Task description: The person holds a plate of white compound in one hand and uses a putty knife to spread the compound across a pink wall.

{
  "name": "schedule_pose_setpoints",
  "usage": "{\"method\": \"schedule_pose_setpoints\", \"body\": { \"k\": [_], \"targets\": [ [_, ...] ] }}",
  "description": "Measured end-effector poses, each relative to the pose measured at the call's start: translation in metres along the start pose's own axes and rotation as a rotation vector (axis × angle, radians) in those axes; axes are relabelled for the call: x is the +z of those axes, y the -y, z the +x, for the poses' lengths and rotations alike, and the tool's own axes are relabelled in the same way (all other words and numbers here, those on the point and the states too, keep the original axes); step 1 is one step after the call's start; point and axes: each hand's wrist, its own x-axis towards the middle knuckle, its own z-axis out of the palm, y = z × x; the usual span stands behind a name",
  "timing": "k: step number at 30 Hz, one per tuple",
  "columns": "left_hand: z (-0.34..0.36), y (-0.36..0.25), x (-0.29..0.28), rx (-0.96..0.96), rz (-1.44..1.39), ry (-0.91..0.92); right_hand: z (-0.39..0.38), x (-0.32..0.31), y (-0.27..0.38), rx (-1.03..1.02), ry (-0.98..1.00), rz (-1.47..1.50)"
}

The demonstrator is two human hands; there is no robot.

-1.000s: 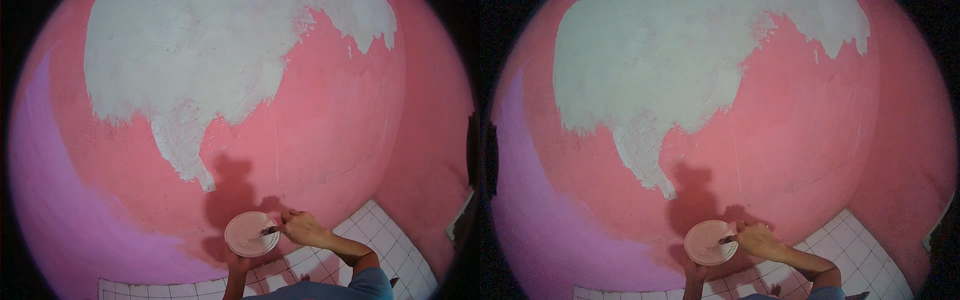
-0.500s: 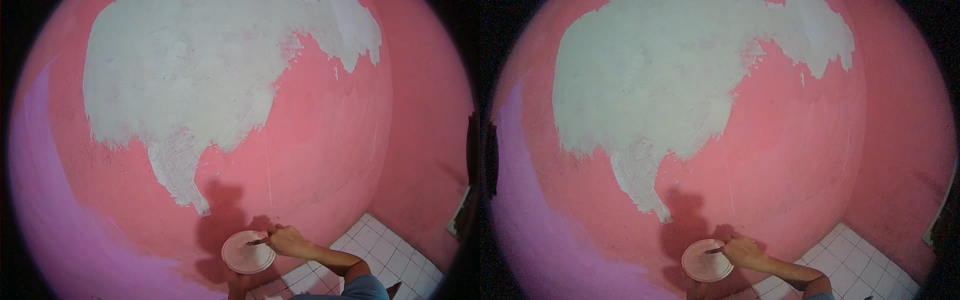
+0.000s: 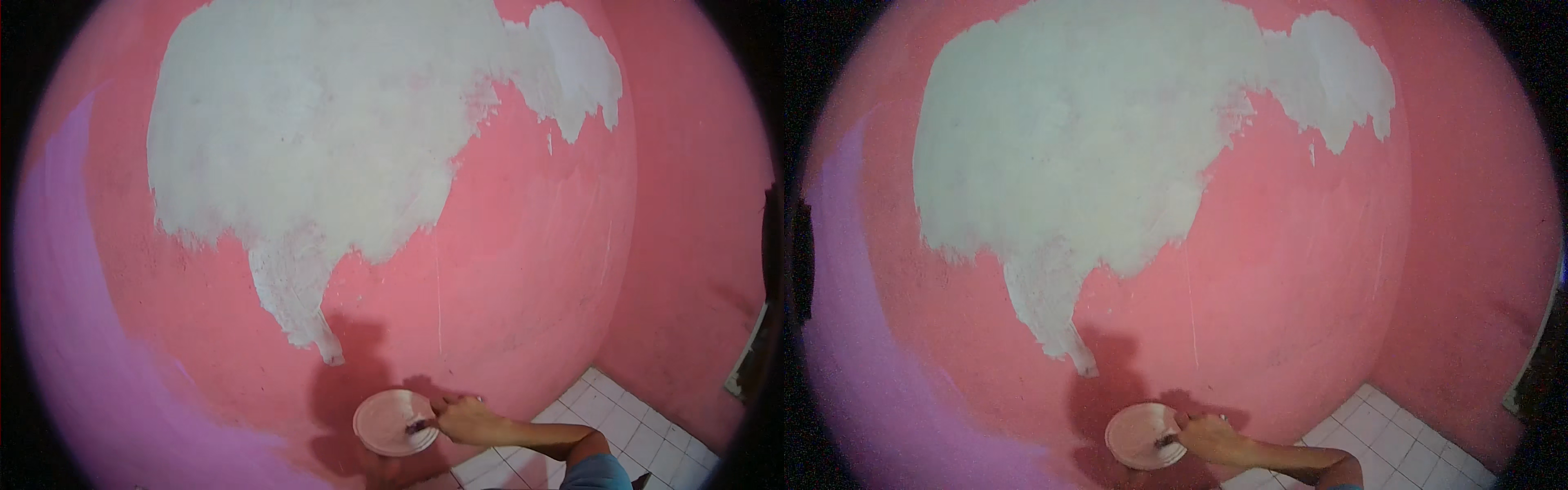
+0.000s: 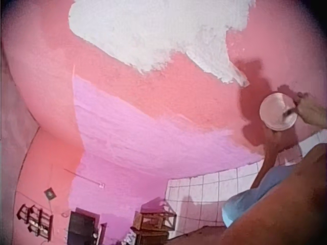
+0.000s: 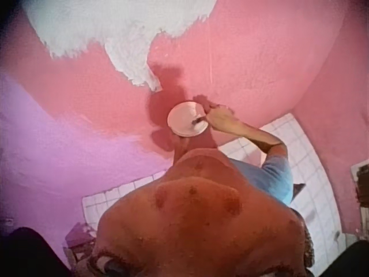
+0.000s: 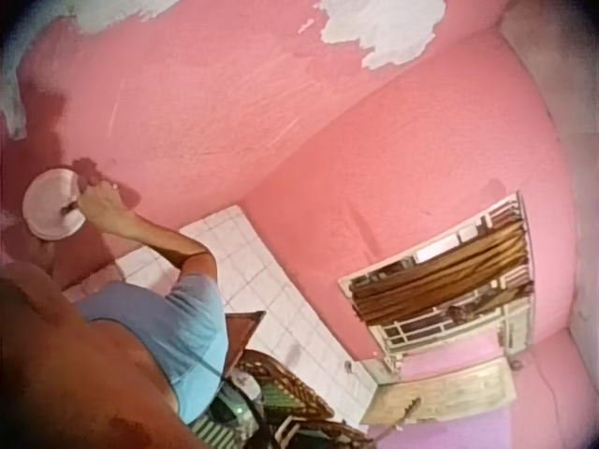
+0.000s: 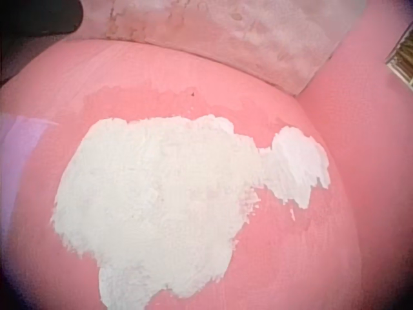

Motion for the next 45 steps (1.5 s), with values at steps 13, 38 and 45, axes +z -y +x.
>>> {"method": "schedule_pose_setpoints", "body": {
  "k": [13,38,45],
  "targets": [
    [0.004,0.044,0.043,-0.136,-0.345,-0.246,-0.013,-0.019,-0.037,-0.127,-0.25,0.037],
    [0.005,0.075,0.112,0.065,-0.422,-0.286,-0.013,-0.051,-0.157,-0.324,-0.204,0.138],
    [0.001,0.036,0.105,0.077,-0.338,-0.297,0.031,-0.05,-0.106,-0.28,-0.401,0.182]
  ]
}}
